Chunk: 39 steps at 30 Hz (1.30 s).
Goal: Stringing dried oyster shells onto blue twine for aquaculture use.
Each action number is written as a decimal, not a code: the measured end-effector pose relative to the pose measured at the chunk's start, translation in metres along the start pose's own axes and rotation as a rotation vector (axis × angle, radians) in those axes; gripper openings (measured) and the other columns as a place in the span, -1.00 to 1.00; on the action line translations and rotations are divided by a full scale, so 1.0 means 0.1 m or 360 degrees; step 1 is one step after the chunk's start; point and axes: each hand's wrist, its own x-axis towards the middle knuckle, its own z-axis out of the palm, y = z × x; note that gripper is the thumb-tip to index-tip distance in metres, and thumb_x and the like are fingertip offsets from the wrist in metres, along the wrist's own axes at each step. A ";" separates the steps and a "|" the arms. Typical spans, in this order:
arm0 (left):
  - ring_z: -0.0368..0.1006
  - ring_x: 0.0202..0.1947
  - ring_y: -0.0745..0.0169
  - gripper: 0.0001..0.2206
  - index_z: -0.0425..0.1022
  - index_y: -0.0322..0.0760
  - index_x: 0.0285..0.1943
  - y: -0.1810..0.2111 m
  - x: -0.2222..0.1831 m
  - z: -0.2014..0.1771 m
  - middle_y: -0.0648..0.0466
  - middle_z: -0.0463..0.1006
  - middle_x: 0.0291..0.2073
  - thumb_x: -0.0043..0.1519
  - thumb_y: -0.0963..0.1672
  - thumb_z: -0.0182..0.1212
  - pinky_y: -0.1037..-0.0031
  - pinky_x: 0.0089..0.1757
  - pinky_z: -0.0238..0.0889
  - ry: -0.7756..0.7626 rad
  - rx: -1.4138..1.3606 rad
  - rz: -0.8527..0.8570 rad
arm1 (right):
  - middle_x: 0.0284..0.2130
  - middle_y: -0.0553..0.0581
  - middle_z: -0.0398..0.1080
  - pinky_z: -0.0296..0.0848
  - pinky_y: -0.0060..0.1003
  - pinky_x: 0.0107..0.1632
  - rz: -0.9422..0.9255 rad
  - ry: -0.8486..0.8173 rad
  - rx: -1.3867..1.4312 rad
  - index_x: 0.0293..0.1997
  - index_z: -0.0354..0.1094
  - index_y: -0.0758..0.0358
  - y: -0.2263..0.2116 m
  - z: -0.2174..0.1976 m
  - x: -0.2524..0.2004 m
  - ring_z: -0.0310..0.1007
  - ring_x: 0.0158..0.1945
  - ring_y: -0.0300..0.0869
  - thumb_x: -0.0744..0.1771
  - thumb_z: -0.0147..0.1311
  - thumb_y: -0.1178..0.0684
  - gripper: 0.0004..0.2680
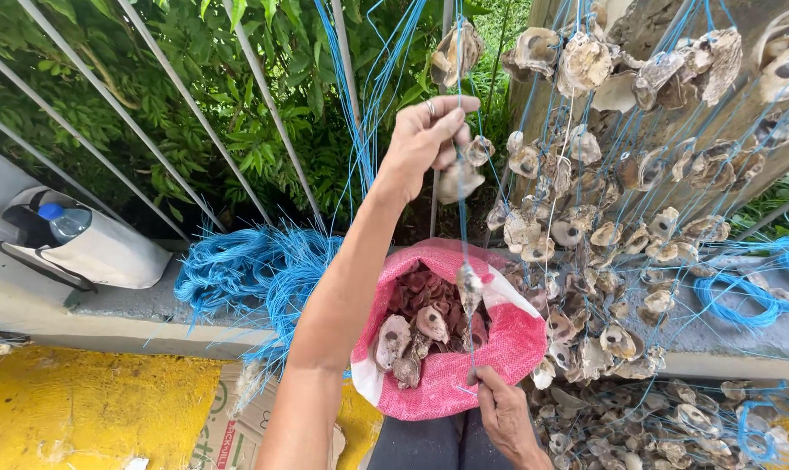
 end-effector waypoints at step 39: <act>0.43 0.03 -0.29 -0.40 0.44 -0.48 0.07 -3.61 -1.94 0.21 -0.24 0.52 -0.01 -0.17 -0.06 0.33 -0.29 0.01 0.15 -0.0130 0.2408 0.0238 | -0.47 0.05 0.25 0.31 -0.19 -0.12 0.0453 -0.0150 0.1850 0.00 0.34 0.38 0.02 -0.61 0.09 0.23 -0.33 -0.18 0.45 -0.03 0.07 -0.84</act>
